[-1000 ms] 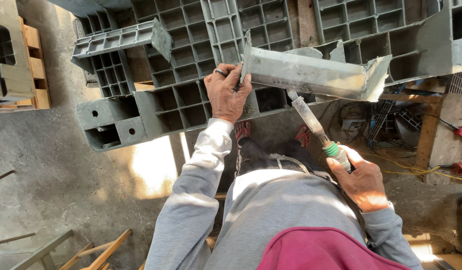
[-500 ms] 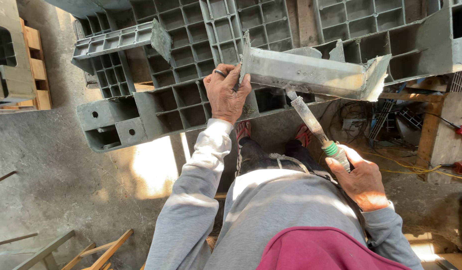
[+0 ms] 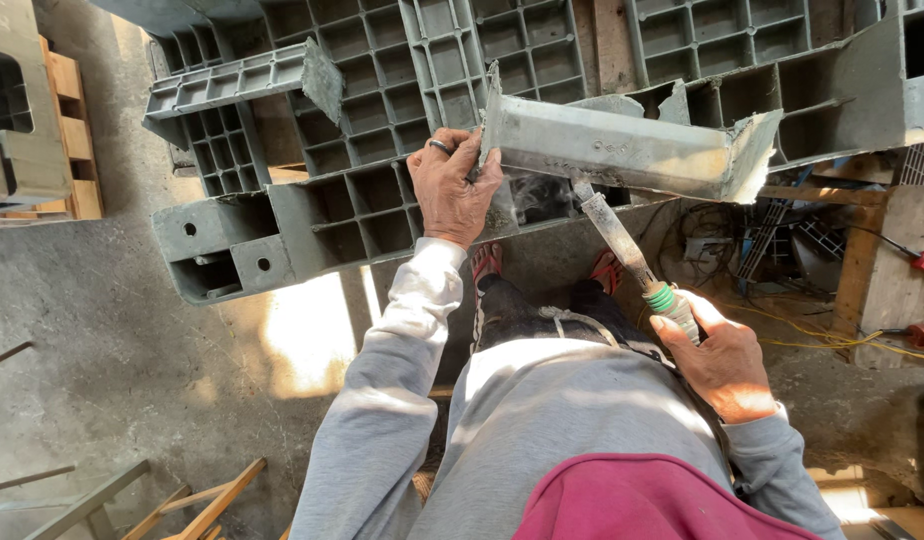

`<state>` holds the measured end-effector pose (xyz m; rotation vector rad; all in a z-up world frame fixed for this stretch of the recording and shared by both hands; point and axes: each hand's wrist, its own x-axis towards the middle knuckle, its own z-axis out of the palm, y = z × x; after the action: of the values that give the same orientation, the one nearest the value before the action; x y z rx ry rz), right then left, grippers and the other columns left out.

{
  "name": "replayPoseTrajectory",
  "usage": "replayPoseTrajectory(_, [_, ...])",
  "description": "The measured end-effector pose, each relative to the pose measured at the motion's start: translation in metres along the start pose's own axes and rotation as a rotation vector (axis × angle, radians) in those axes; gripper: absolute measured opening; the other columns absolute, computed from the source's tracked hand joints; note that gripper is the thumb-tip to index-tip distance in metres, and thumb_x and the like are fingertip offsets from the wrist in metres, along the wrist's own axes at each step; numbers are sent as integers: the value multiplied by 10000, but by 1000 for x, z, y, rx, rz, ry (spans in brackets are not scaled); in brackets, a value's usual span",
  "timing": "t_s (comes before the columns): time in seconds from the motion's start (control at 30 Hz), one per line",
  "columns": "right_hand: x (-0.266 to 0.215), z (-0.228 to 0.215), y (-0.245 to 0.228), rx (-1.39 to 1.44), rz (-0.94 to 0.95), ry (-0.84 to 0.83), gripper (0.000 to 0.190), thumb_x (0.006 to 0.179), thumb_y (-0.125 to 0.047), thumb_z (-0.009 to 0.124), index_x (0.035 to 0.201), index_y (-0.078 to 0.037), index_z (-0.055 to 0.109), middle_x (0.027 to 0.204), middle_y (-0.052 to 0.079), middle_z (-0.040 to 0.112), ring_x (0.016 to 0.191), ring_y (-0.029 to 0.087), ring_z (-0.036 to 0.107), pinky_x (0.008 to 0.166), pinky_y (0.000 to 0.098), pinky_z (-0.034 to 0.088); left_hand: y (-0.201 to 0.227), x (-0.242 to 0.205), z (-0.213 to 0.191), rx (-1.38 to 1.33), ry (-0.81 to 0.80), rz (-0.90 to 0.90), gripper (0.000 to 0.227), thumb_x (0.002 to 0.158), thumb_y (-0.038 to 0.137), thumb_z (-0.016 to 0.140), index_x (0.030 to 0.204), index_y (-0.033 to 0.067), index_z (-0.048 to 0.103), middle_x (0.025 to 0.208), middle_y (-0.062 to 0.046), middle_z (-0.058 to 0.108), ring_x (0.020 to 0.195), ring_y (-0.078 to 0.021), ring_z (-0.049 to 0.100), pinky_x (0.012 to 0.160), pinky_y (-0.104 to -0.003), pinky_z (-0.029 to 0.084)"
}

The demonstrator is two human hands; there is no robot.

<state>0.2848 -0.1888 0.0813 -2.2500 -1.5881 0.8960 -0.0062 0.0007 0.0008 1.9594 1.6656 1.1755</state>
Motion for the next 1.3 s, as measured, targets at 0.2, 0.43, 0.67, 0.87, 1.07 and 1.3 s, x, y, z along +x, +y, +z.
replayPoseTrajectory(0.2, [1, 1, 0, -10, -20, 9, 467, 901, -383, 709, 1313, -164, 691, 932, 188, 750, 852, 325, 756, 717, 407, 565, 0, 0, 1, -1, -6, -16, 265, 897, 241, 770, 1146, 152, 775, 958, 32, 646, 886, -155, 598, 962, -376, 364])
replayPoseTrajectory(0.43, [-1, 3, -1, -10, 16, 16, 448, 888, -370, 732, 1286, -166, 708, 889, 162, 748, 738, 311, 731, 682, 394, 559, 3, 2, -1, -5, 1, -3, 261, 891, 251, 768, 1126, 139, 764, 982, 24, 647, 914, -173, 605, 958, -378, 361])
replayPoseTrajectory(0.67, [-16, 8, 13, 26, -89, 121, 455, 868, -330, 772, 1268, -118, 715, 901, 137, 756, 753, 269, 733, 681, 367, 562, 3, 1, -2, -19, 11, -17, 219, 882, 248, 769, 1063, 123, 768, 967, 30, 642, 919, -175, 609, 956, -380, 367])
replayPoseTrajectory(0.87, [-17, 11, 24, 7, -93, 144, 472, 863, -325, 785, 1275, -106, 713, 904, 139, 758, 730, 264, 735, 664, 375, 564, 5, 2, -1, -25, 7, -19, 201, 874, 228, 776, 1037, 111, 765, 955, 30, 638, 917, -174, 605, 954, -380, 367])
replayPoseTrajectory(1.07, [-11, 11, 23, 14, -125, 144, 449, 873, -347, 769, 1259, -125, 713, 895, 135, 748, 745, 276, 732, 661, 378, 563, 4, 3, -3, -14, 4, -7, 207, 871, 226, 777, 1049, 120, 768, 967, 31, 646, 915, -173, 605, 957, -377, 366])
replayPoseTrajectory(1.3, [-8, 4, 7, -57, -87, 127, 425, 886, -400, 740, 1249, -181, 721, 874, 137, 737, 754, 325, 716, 662, 411, 550, 10, 6, -7, -14, 2, -2, 202, 881, 227, 774, 1052, 119, 776, 971, 10, 649, 904, -209, 592, 932, -389, 372])
